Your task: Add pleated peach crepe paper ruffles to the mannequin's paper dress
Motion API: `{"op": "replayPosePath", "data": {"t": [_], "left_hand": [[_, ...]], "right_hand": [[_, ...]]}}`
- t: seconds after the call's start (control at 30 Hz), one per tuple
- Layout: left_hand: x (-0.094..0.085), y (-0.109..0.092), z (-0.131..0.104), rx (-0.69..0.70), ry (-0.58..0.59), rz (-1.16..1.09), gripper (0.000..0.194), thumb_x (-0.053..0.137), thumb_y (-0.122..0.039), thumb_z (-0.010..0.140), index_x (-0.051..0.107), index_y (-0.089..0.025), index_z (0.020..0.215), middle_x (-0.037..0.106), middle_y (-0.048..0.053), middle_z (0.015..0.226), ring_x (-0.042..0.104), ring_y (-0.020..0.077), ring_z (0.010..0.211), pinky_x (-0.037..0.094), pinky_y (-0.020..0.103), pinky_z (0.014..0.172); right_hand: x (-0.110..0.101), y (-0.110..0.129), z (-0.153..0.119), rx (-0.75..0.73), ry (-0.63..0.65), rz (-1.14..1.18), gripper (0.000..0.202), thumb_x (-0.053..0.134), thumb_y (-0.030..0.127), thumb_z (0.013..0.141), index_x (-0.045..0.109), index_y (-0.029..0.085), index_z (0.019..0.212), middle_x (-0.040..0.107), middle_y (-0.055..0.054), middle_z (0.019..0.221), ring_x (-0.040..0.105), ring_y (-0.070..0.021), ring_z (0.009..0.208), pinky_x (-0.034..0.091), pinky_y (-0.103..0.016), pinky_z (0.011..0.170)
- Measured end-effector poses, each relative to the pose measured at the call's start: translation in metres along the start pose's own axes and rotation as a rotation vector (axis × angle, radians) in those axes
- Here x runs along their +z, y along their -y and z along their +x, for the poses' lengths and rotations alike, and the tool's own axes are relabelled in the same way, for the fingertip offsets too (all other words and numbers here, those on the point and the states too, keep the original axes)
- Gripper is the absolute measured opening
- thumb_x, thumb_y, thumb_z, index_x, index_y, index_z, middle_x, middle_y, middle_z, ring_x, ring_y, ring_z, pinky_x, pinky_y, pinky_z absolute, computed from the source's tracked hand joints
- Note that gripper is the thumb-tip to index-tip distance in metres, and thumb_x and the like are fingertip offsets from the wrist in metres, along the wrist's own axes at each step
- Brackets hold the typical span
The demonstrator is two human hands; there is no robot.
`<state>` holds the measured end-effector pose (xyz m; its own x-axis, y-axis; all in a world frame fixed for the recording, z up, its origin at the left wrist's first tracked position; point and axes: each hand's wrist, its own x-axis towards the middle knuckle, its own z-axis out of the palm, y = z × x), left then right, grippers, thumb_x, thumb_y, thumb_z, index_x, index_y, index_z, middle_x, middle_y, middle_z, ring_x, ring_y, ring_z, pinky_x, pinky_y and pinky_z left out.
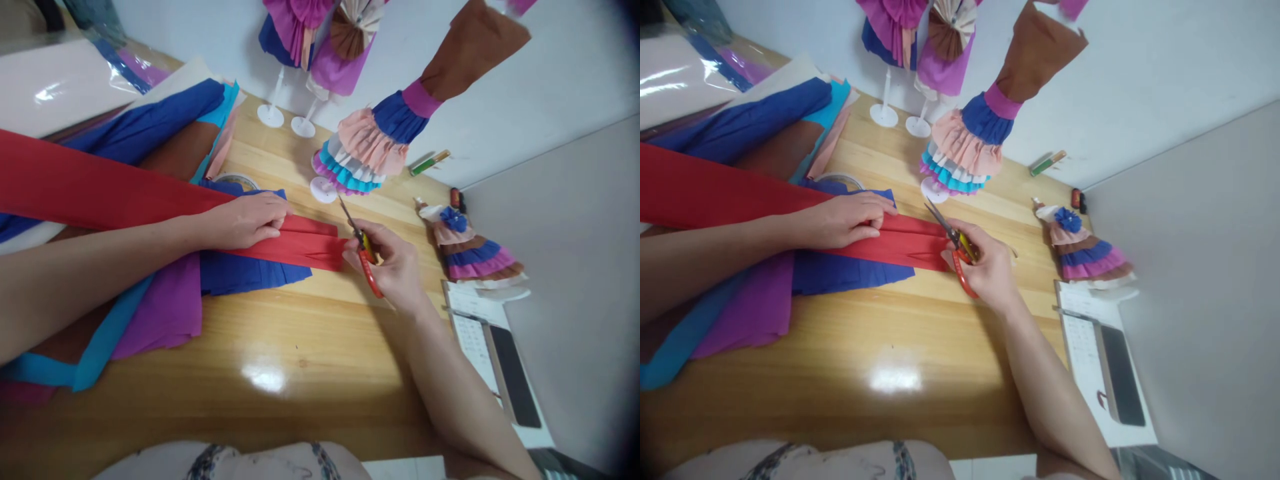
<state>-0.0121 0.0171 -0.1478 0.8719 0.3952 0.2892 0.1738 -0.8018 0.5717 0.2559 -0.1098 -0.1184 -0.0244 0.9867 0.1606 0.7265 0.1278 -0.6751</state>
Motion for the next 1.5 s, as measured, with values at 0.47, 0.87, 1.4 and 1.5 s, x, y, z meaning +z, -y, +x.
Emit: {"op": "replayPosePath", "data": {"t": [0.47, 0.87, 1.4, 1.5], "left_hand": [[-0.005, -0.002, 0.0, -0.048, 0.002, -0.006, 0.014, 0.049, -0.02, 0.089, 0.051, -0.018, 0.075, 0.066, 0.005, 0.09, 0.06, 0.0171, 0.088, 0.044, 0.03, 0.084], [-0.006, -0.003, 0.0, -0.055, 0.007, -0.033, 0.014, 0.049, -0.02, 0.087, 0.051, -0.019, 0.074, 0.066, 0.006, 0.088, 0.06, 0.0186, 0.089, 0.044, 0.031, 0.082], [-0.007, -0.005, 0.001, -0.083, 0.043, -0.046, 0.014, 0.046, -0.017, 0.087, 0.045, -0.018, 0.073, 0.064, 0.006, 0.09, 0.061, 0.02, 0.097, 0.042, 0.03, 0.079], [-0.007, -0.005, 0.001, -0.073, 0.038, -0.046, 0.014, 0.047, -0.017, 0.087, 0.045, -0.018, 0.073, 0.065, 0.006, 0.09, 0.06, 0.02, 0.097, 0.042, 0.029, 0.079]], "right_hand": [[-0.05, 0.004, -0.033, -0.276, 0.467, -0.482, 0.039, 0.064, 0.031, 0.086, 0.064, 0.02, 0.123, 0.063, -0.01, 0.094, 0.065, -0.0242, 0.082, 0.054, -0.036, 0.07], [-0.026, 0.002, -0.009, -0.341, 0.406, -0.573, 0.025, 0.062, 0.031, 0.088, 0.072, 0.019, 0.108, 0.065, -0.011, 0.093, 0.063, -0.0217, 0.077, 0.049, -0.032, 0.068], [-0.01, 0.004, 0.005, -0.447, 0.387, -0.598, 0.022, 0.062, 0.038, 0.088, 0.072, 0.019, 0.085, 0.061, -0.008, 0.082, 0.057, -0.0166, 0.067, 0.039, -0.026, 0.058], [-0.009, 0.005, 0.009, -0.467, 0.401, -0.573, 0.021, 0.062, 0.038, 0.089, 0.072, 0.019, 0.087, 0.063, -0.008, 0.088, 0.057, -0.0164, 0.069, 0.038, -0.026, 0.057]]}}
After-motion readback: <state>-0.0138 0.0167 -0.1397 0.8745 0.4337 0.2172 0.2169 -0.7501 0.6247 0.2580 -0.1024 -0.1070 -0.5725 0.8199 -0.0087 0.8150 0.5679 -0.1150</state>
